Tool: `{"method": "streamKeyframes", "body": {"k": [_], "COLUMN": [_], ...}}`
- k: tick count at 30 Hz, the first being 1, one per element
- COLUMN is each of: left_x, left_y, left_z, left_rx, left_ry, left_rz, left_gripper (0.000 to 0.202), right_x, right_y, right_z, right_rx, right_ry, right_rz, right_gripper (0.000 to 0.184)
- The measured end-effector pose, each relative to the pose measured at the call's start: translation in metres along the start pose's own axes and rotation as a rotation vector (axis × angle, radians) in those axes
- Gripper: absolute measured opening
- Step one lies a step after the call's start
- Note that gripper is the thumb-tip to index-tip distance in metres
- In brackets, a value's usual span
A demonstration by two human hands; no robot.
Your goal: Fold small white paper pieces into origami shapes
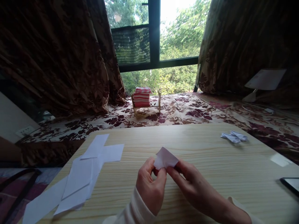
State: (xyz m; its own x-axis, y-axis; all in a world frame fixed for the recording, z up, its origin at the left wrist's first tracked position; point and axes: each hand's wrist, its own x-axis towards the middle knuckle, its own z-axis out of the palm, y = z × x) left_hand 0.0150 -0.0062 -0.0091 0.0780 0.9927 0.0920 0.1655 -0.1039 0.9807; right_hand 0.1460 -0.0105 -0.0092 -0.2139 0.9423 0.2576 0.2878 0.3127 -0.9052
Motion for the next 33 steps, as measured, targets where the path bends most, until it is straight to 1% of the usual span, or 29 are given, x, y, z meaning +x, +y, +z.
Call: {"method": "streamKeyframes", "body": {"k": [2, 3, 5, 7, 8, 9, 11, 12, 13, 14, 17, 18, 19, 21, 23, 24, 26, 29, 31, 33], "left_x": [0.0, 0.0, 0.002, 0.006, 0.008, 0.01, 0.013, 0.014, 0.015, 0.015, 0.014, 0.014, 0.013, 0.014, 0.015, 0.015, 0.015, 0.015, 0.015, 0.014], "left_y": [-0.002, -0.003, -0.004, -0.004, -0.003, -0.003, -0.001, -0.001, -0.001, -0.002, -0.004, -0.005, -0.006, -0.007, -0.007, -0.008, -0.009, -0.01, -0.01, -0.007], "left_z": [0.001, 0.001, -0.002, -0.007, -0.01, -0.013, -0.017, -0.018, -0.018, -0.017, -0.013, -0.012, -0.012, -0.013, -0.014, -0.014, -0.014, -0.011, -0.01, -0.011], "left_rx": [0.032, 0.029, 0.0, -0.02, -0.022, -0.021, -0.024, -0.04, -0.07, -0.109, -0.216, -0.237, -0.25, -0.27, -0.288, -0.294, -0.298, -0.345, -0.382, -0.371], "left_ry": [0.033, 0.027, -0.027, -0.055, -0.033, 0.022, 0.179, 0.231, 0.238, 0.207, 0.008, -0.031, -0.046, -0.039, -0.031, -0.035, -0.051, -0.068, -0.048, -0.021], "left_rz": [0.025, 0.021, -0.02, -0.075, -0.088, -0.083, -0.036, -0.015, -0.008, -0.017, -0.079, -0.1, -0.118, -0.149, -0.171, -0.177, -0.183, -0.196, -0.2, -0.184], "left_gripper": [0.016, 0.016, 0.017, 0.018, 0.019, 0.018, 0.017, 0.02, 0.024, 0.028, 0.031, 0.03, 0.028, 0.026, 0.026, 0.027, 0.028, 0.031, 0.037, 0.036], "right_x": [0.002, 0.004, 0.006, 0.008, 0.008, 0.008, 0.007, 0.007, 0.007, 0.006, 0.007, 0.007, 0.007, 0.008, 0.009, 0.01, 0.01, 0.009, 0.008, 0.007], "right_y": [-0.002, -0.002, -0.001, 0.001, 0.002, 0.002, 0.003, 0.002, 0.002, 0.001, 0.0, 0.0, 0.001, 0.002, 0.004, 0.005, 0.006, 0.009, 0.01, 0.012], "right_z": [-0.001, -0.002, -0.006, -0.01, -0.012, -0.013, -0.015, -0.015, -0.015, -0.014, -0.014, -0.014, -0.015, -0.017, -0.019, -0.019, -0.019, -0.017, -0.016, -0.015], "right_rx": [0.104, 0.155, 0.222, 0.211, 0.187, 0.163, 0.14, 0.141, 0.147, 0.158, 0.207, 0.208, 0.193, 0.127, 0.082, 0.089, 0.144, 0.219, 0.226, 0.206], "right_ry": [-0.018, -0.034, -0.068, -0.09, -0.094, -0.098, -0.113, -0.126, -0.143, -0.161, -0.197, -0.194, -0.178, -0.105, 0.004, 0.055, 0.116, 0.133, 0.133, 0.125], "right_rz": [0.041, 0.054, 0.061, 0.068, 0.078, 0.092, 0.124, 0.136, 0.144, 0.149, 0.15, 0.15, 0.15, 0.139, 0.118, 0.107, 0.09, 0.074, 0.074, 0.074], "right_gripper": [0.023, 0.023, 0.024, 0.026, 0.027, 0.028, 0.03, 0.03, 0.03, 0.029, 0.027, 0.027, 0.029, 0.033, 0.031, 0.029, 0.025, 0.021, 0.02, 0.02]}}
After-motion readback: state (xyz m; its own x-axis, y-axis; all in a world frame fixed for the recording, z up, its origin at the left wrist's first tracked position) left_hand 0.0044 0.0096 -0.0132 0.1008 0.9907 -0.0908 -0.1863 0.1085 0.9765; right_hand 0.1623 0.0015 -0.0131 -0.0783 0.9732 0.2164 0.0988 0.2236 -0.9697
